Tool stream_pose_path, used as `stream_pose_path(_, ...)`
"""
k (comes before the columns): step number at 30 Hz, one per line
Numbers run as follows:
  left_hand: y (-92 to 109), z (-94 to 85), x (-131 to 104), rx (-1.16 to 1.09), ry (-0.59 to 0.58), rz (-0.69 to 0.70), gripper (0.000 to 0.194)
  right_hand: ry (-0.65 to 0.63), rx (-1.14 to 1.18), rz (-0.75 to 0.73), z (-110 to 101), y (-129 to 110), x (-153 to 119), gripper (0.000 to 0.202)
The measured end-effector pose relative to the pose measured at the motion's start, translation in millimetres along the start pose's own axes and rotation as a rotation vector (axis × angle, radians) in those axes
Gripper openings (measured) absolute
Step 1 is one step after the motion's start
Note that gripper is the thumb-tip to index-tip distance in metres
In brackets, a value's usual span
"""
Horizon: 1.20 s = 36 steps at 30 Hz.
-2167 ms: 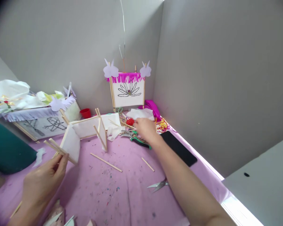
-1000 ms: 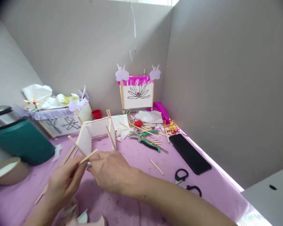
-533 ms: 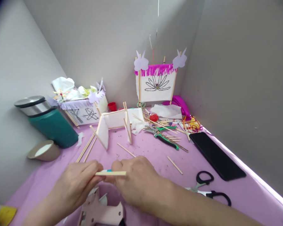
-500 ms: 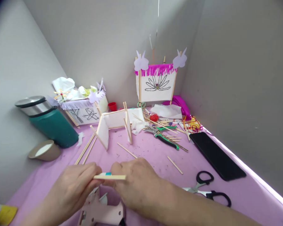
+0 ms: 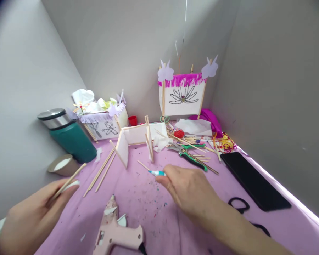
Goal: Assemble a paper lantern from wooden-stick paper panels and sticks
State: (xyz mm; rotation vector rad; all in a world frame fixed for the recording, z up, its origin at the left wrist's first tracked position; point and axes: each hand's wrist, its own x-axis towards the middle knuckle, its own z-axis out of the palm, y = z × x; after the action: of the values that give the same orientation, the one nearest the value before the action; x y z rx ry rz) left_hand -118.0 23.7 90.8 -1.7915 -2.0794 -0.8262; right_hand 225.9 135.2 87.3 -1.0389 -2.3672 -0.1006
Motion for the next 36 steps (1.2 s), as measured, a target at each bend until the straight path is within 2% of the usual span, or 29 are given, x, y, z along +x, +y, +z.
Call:
stream_pose_path(3, -20, 24.7, 14, 0.268, -0.113, -0.207, 0.029, -0.037, 0.061, -0.013, 7, -9, 2, 0.043)
stream_pose_path(4, -29, 33.2, 17, 0.311, -0.183, -0.255, 0.030, -0.047, 0.079, -0.006, 8, -10, 3, 0.043)
stream_pose_path(6, -44, 45.8, 20, 0.338, -0.314, -0.294, 0.032, -0.089, 0.139, 0.015, 8, -11, 6, 0.042)
stream_pose_path(8, -51, 49.7, 20, 0.352, -0.337, -0.296, 0.029, -0.146, 0.233, 0.047, 6, -11, 9, 0.040)
stream_pose_path(11, -38, 41.5, 20, 0.264, -0.179, -0.325, 0.030, -0.216, 0.420, 0.096, -1, -14, 18, 0.030)
stream_pose_path(12, -28, 37.5, 21, 0.139, -0.109, -0.331, 0.031, -0.237, 0.494, 0.100, -2, -17, 22, 0.027)
stream_pose_path(14, -4, 32.1, 27, -0.247, -0.051, -0.344, 0.035, -0.247, 0.647, 0.093, -3, -23, 33, 0.023)
stream_pose_path(16, 20, 33.4, 36, -0.574, -0.023, -0.263, 0.035, -0.194, 0.779, 0.053, 2, -29, 46, 0.025)
stream_pose_path(18, 39, 41.9, 46, -0.693, 0.021, -0.161, 0.030, -0.078, 0.856, 0.019, 12, -33, 60, 0.026)
stream_pose_path(20, 51, 54.9, 53, -0.769, 0.022, -0.158, 0.022, 0.038, 0.885, 0.044, 27, -34, 72, 0.027)
stream_pose_path(23, 54, 75.1, 56, -0.853, 0.020, -0.278, 0.019, 0.106, 0.932, 0.117, 54, -31, 79, 0.030)
stream_pose_path(26, 49, 89.5, 53, -0.906, 0.052, -0.274, 0.012, 0.104, 0.943, 0.139, 79, -28, 75, 0.033)
stream_pose_path(31, 42, 97.6, 51, -1.098, 0.134, -0.302, 0.008, 0.075, 0.849, 0.144, 101, -32, 62, 0.033)
stream_pose_path(33, 41, 96.8, 50, -1.033, 0.109, -0.328, 0.005, 0.038, 0.811, 0.183, 104, -35, 60, 0.031)
stream_pose_path(36, 43, 95.5, 47, -0.836, 0.059, -0.400, 0.011, -0.059, 0.722, 0.231, 110, -38, 57, 0.028)
